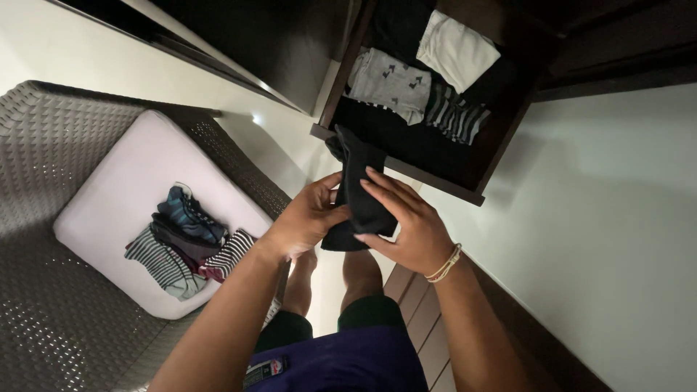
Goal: Organizing pairs of socks from a chair into a dresser drawer.
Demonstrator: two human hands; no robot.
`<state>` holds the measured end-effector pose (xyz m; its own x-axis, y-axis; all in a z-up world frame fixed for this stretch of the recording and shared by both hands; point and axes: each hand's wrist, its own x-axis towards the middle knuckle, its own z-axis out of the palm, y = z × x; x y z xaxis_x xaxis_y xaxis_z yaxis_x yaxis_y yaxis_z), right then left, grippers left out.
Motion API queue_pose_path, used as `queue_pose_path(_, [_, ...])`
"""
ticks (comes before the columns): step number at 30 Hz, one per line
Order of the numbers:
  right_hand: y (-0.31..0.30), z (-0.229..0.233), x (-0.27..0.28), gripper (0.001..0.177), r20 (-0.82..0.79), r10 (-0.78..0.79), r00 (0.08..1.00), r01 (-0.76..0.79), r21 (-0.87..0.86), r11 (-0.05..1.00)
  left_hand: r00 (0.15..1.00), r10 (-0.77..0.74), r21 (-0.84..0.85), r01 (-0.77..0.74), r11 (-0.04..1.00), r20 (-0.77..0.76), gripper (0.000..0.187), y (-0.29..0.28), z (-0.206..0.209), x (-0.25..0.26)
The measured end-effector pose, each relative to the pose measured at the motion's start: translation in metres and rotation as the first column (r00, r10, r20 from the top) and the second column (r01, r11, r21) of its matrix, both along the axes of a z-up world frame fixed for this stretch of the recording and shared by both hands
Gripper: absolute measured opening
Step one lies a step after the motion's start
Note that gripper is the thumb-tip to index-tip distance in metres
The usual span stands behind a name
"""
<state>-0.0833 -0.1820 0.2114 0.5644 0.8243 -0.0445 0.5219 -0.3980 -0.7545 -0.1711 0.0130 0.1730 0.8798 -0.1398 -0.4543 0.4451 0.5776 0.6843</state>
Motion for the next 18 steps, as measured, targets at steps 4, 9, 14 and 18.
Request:
queue_pose_path(4, [-0.002, -0.003, 0.002, 0.068, -0.030, 0.010, 1.000, -0.008, 0.037, 0.999, 0.998, 0.011, -0.018, -0.012, 1.000, -0.057, 0.052, -0.001, -0.002, 0.002])
queue_pose_path(9, [-0.009, -0.019, 0.000, 0.049, -0.218, -0.106, 0.970, 0.117, 0.037, 0.992, 0.994, -0.004, 0.061, 0.010, 0.998, -0.109, 0.063, 0.000, -0.024, -0.006])
queue_pose_path(14, [-0.051, -0.094, 0.000, 0.032, -0.462, -0.504, 0.729, 0.459, -0.216, 0.862, 0.990, 0.021, 0.093, -0.008, 0.996, -0.142, 0.062, 0.007, -0.034, -0.010])
queue_pose_path(18, [-0.070, -0.099, 0.019, 0.035, -0.554, -0.480, 0.680, 0.655, 0.165, 0.737, 0.981, -0.008, 0.151, 0.038, 0.988, -0.195, 0.063, 0.021, -0.031, -0.009])
